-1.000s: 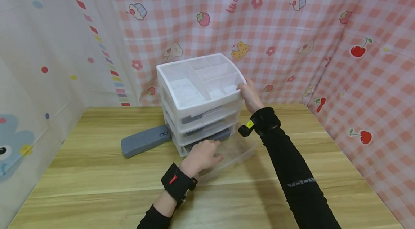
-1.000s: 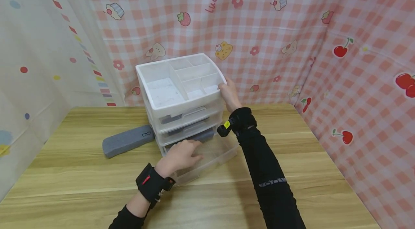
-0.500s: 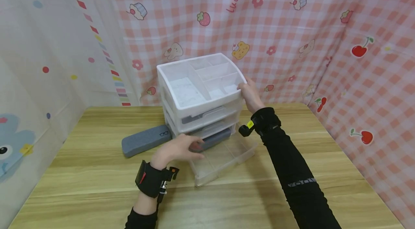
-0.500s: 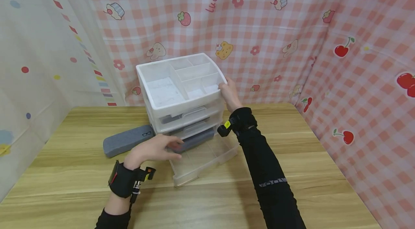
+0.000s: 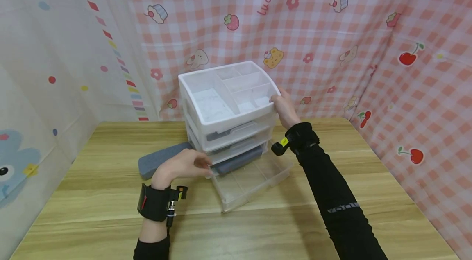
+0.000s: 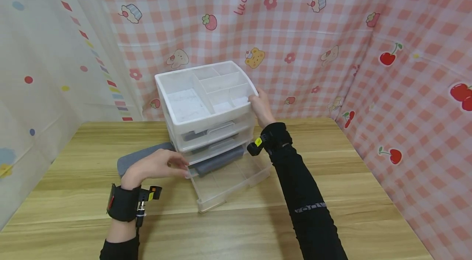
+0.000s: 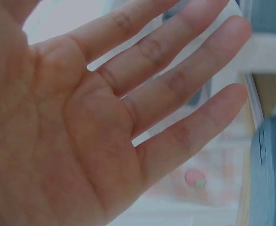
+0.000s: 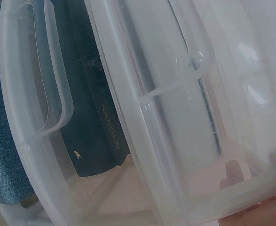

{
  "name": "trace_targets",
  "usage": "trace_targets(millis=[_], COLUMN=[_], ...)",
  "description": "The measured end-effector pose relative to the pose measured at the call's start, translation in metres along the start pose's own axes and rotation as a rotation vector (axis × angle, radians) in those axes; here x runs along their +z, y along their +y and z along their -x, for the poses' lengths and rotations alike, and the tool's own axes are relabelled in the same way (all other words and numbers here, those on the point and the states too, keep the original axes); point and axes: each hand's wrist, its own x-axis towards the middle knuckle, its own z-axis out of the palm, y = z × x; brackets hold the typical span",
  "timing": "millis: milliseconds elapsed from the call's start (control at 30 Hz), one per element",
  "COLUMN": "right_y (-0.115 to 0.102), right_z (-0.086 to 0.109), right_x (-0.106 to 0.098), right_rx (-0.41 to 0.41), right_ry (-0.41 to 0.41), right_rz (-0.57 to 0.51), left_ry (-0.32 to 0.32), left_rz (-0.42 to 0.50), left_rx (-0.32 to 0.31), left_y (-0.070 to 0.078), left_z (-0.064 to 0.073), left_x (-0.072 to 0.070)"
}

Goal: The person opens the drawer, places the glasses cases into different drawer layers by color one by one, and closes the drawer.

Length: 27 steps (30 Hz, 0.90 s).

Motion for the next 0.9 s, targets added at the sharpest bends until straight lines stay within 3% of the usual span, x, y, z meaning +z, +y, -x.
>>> trace_targets(millis=[167,367,533,700,900], right_y=[0.0,0.001,0.002,-0.002,-0.011], right_z=[0.0,0.0,0.0,0.002,0.009], right_x=[0.0,0.0,0.0,0.0,0.001], right_rx=[-0.004,-0.003,0.005,0.025,0.033], right_ry=[-0.004,0.003,-0.004,-0.028,-0.039], right_rz=[0.005,0.004,0.0,-0.007,-0.002], left_ry=[0.1,0.28,0.373,0.406,0.369], left_rz=[-0.06,-0.233,-0.319,-0.322,-0.291], left_rx=[-0.107,-0.288,-0.334,-0.351,-0.421], left_y=[-0.011,-0.031,-0.049,-0.062,-0.072], left_z=[0.006,0.009,0.012,0.012,0.01], left_x=[-0.006,-0.006,-0.003,0.001,0.006])
